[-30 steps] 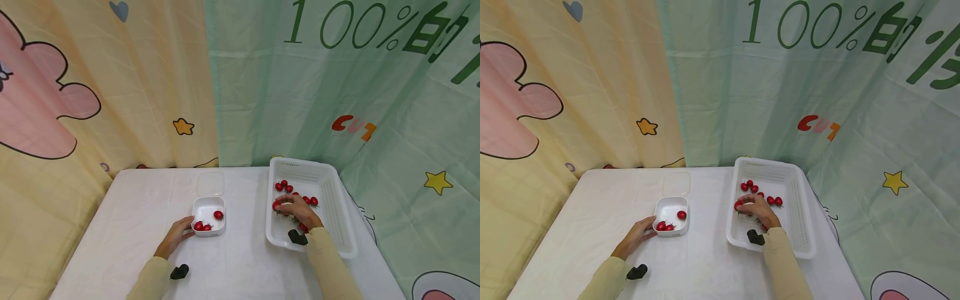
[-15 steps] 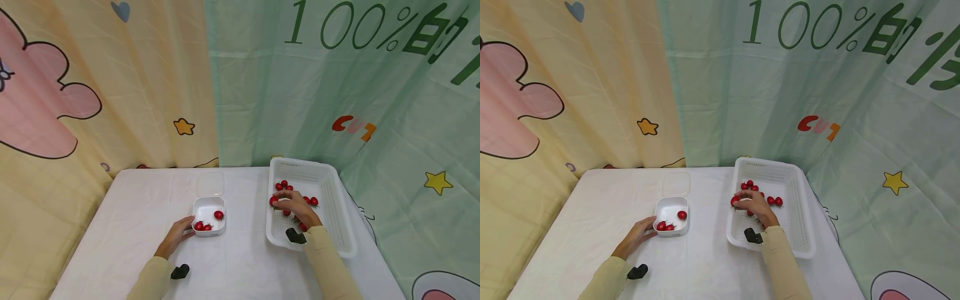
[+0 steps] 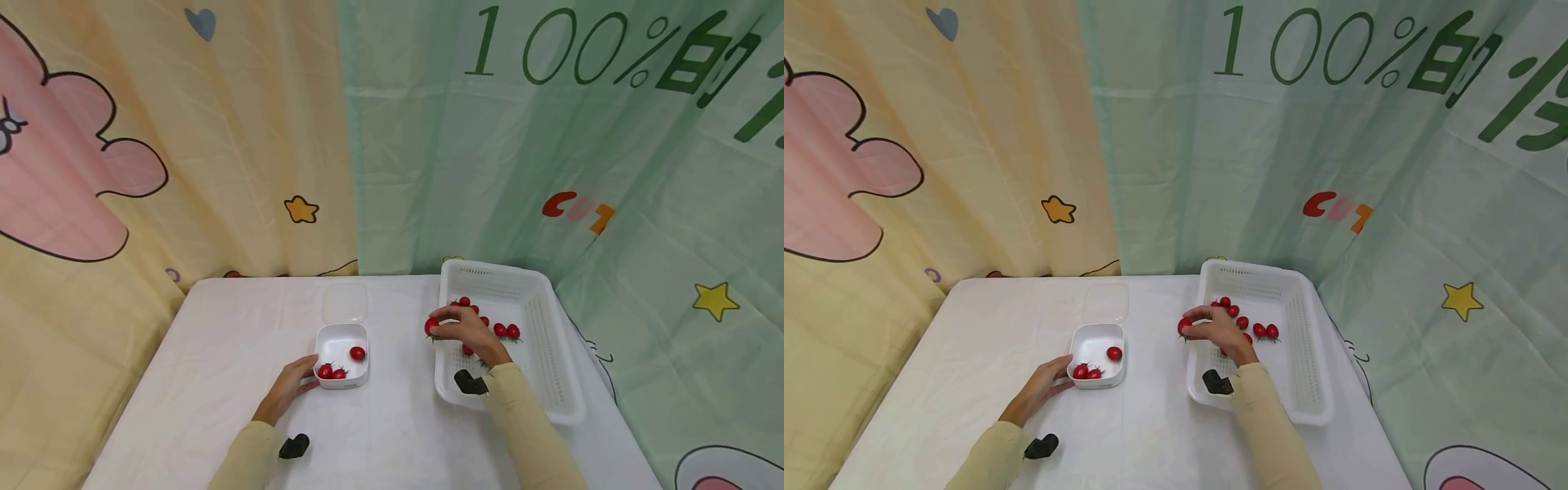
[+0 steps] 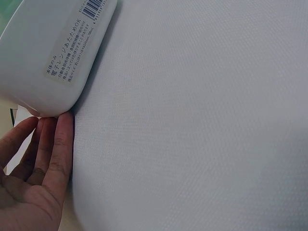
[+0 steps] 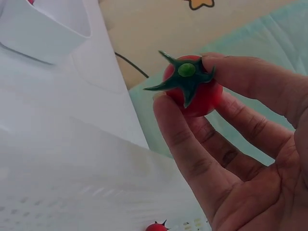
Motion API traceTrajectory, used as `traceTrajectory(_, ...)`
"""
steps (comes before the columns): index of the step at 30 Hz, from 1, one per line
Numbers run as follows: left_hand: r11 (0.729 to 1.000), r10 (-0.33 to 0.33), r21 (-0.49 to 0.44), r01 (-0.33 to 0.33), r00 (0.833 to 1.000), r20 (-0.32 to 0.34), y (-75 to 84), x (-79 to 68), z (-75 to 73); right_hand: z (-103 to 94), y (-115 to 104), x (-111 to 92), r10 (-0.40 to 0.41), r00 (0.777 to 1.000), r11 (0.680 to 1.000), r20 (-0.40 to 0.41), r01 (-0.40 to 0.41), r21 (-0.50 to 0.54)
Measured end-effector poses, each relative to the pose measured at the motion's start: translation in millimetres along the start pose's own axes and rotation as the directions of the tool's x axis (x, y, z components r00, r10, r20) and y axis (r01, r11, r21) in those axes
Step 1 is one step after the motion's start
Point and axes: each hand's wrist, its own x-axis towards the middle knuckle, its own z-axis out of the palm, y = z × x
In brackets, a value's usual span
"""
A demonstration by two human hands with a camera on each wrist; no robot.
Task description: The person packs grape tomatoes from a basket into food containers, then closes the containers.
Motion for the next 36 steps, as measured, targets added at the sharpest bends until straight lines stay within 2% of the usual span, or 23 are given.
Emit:
traceTrajectory(7, 0.999, 0.02, -0.047, -0.02, 1.0, -0.003, -2.7, -0.1, -1.0, 20.4, -4, 12, -0.064, 0.992, 0.997, 0.113, 0.059, 0.049)
traceTrajectory(12, 0.998, 0.025, -0.05, -0.025, 1.0, 0.002, -2.8, -0.2, 0.3, 37.5, -5, 21, -0.088, 0.984, 0.995, 0.154, 0.081, 0.054)
traceTrajectory(27, 0.999, 0.027, -0.023, -0.026, 1.0, 0.01, -2.3, 0.8, 0.2, 89.0, -9, 39, -0.041, 0.971, 0.999, 0.234, 0.033, 0.036)
traceTrajectory(36, 0.999, 0.032, -0.013, -0.032, 0.999, 0.014, -2.9, 0.1, -1.0, 111.8, -1, 47, -0.022, 0.967, 0.999, 0.252, 0.014, 0.032)
